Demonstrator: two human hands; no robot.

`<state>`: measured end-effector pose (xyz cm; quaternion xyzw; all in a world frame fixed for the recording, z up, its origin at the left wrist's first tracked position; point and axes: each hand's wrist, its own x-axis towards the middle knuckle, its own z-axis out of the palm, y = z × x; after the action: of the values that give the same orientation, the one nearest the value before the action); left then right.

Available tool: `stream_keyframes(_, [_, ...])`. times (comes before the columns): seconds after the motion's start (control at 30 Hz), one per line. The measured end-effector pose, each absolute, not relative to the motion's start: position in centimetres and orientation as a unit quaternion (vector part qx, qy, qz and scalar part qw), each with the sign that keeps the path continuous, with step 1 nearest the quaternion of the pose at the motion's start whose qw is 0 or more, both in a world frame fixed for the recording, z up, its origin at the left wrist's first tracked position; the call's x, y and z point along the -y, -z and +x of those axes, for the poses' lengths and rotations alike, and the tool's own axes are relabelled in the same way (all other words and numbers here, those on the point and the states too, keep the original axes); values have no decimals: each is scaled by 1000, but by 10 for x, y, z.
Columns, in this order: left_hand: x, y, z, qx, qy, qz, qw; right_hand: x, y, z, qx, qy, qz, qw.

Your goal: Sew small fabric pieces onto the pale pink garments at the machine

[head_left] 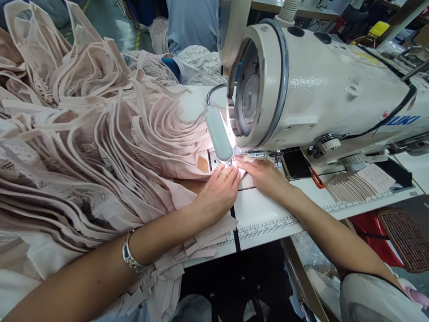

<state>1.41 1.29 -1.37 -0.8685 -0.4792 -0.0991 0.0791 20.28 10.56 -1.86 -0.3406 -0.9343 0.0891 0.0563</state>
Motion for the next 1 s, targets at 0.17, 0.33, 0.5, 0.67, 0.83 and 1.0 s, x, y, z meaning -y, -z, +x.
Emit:
stream_keyframes(0.17, [-14, 19, 12, 480, 114, -865, 91, -106, 16, 201, 931, -86, -353, 45])
stream_keyframes(0.33, [-15, 21, 12, 474, 132, -864, 111, -105, 14, 196, 926, -92, -363, 38])
stream_keyframes(0.5, [-18, 22, 12, 480, 134, -861, 104, -104, 10, 193, 922, -97, -373, 42])
stream_keyframes(0.67, [-20, 22, 11, 473, 143, -859, 134, -103, 5, 188, 918, -104, -383, 25])
stream_keyframes(0.83, [-21, 19, 11, 471, 148, -854, 160, -100, -2, 184, 905, -121, -408, -15])
stream_keyframes(1.0, [-22, 19, 10, 475, 144, -853, 163, -98, -7, 183, 900, -128, -415, -42])
